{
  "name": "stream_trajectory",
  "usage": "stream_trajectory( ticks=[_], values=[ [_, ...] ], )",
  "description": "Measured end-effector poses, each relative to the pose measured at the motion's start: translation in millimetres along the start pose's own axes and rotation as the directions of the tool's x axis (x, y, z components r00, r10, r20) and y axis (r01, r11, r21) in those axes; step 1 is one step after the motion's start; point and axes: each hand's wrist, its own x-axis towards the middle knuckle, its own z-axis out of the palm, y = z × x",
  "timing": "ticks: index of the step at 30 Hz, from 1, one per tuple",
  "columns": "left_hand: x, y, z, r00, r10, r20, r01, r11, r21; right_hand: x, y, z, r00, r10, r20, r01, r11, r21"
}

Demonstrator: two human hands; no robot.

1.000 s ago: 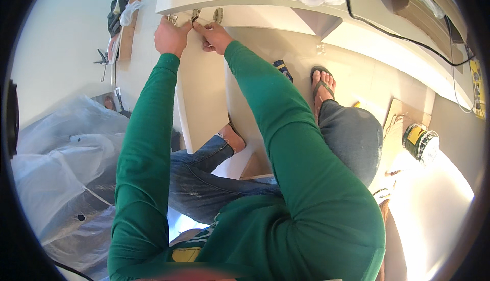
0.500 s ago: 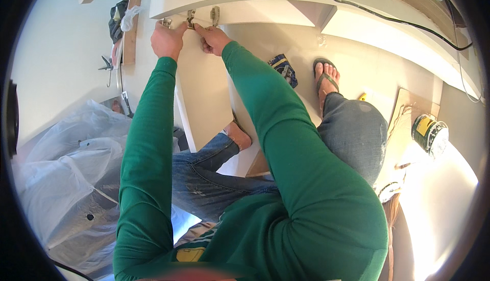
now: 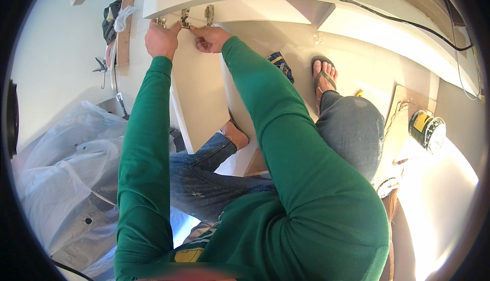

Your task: The person installs metal hinges on a white cabinet door using a screwdriver, then applies white paint to the cabinet interior with a brush. The person sits on the floor during the task.

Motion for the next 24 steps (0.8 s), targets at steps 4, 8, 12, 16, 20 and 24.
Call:
stream_trajectory(
  ticks=[4, 8, 12, 16, 20, 24],
  values=[
    [1, -2, 2, 1.000, 0.011, 0.010, -0.011, 1.000, 0.017, -1, 0, 8, 1.000, -0.020, -0.020, 0.021, 0.999, 0.042],
    [1, -2, -1, 0.999, 0.033, -0.001, -0.033, 0.995, -0.093, -12, 13, 25, 0.945, -0.289, -0.154, 0.302, 0.951, 0.067],
    [2, -2, -1, 1.000, 0.006, 0.023, -0.005, 0.998, -0.060, -18, 20, 31, 0.868, -0.487, -0.098, 0.460, 0.862, -0.213],
    [2, -6, 3, 1.000, 0.017, -0.009, -0.018, 0.997, -0.081, -14, 14, 18, 0.879, -0.474, -0.038, 0.462, 0.870, -0.173],
    [5, -8, 5, 0.999, 0.013, -0.032, -0.017, 0.993, -0.113, -17, 11, -3, 0.925, -0.380, 0.025, 0.362, 0.898, 0.252],
    [9, -8, 7, 0.998, -0.054, -0.043, 0.049, 0.991, -0.122, -33, 11, -17, 0.873, -0.487, 0.013, 0.456, 0.827, 0.329]
  ],
)
